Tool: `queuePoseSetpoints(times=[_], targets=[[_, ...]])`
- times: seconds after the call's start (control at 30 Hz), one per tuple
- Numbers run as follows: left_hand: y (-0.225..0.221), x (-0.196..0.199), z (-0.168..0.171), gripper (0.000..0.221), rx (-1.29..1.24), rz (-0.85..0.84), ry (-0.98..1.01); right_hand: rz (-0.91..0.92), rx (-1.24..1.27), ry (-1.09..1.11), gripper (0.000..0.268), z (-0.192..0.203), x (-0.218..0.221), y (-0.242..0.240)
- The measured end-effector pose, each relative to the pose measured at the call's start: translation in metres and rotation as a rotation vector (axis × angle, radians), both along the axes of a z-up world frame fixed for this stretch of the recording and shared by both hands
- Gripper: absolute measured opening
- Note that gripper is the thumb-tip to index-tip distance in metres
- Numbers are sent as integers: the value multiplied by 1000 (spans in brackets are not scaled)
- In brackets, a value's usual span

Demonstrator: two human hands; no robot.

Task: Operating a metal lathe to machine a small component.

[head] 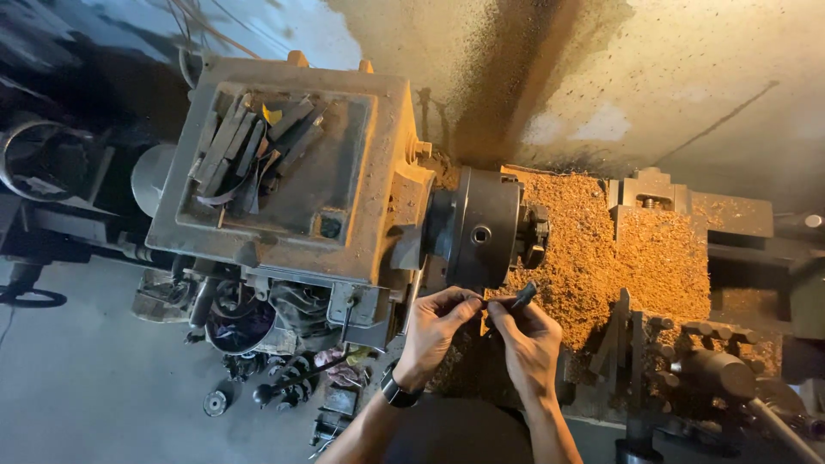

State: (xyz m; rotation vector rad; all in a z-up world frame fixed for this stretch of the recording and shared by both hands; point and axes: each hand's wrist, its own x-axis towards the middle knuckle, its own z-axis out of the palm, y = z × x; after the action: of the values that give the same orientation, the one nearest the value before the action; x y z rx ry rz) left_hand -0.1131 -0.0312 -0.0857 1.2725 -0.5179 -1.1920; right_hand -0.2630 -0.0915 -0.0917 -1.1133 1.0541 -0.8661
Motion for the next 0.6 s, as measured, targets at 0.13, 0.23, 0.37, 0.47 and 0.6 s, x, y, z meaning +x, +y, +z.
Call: queuePoseSetpoints(times=[0.13,0.23,0.37,0.47,0.6], targets=[[0,-1,-8,17,-54,-33,1,-14,-11,-6,15,-3,1,0],[0,-5,-13,18,-51,-42,-50,-10,-9,-22,15,-5,-1,0],[-1,-9,-19,16,-38,-27,-70,-10,33,-12,16,-11,-5,-2],[-2,-10,-18,16,-40,-27,-73,-7,42,-4,16,-14,-7,-2],[-2,-10,-19,17,-47,-43,-67,-22,86,-101,16,-15,-6,-2]])
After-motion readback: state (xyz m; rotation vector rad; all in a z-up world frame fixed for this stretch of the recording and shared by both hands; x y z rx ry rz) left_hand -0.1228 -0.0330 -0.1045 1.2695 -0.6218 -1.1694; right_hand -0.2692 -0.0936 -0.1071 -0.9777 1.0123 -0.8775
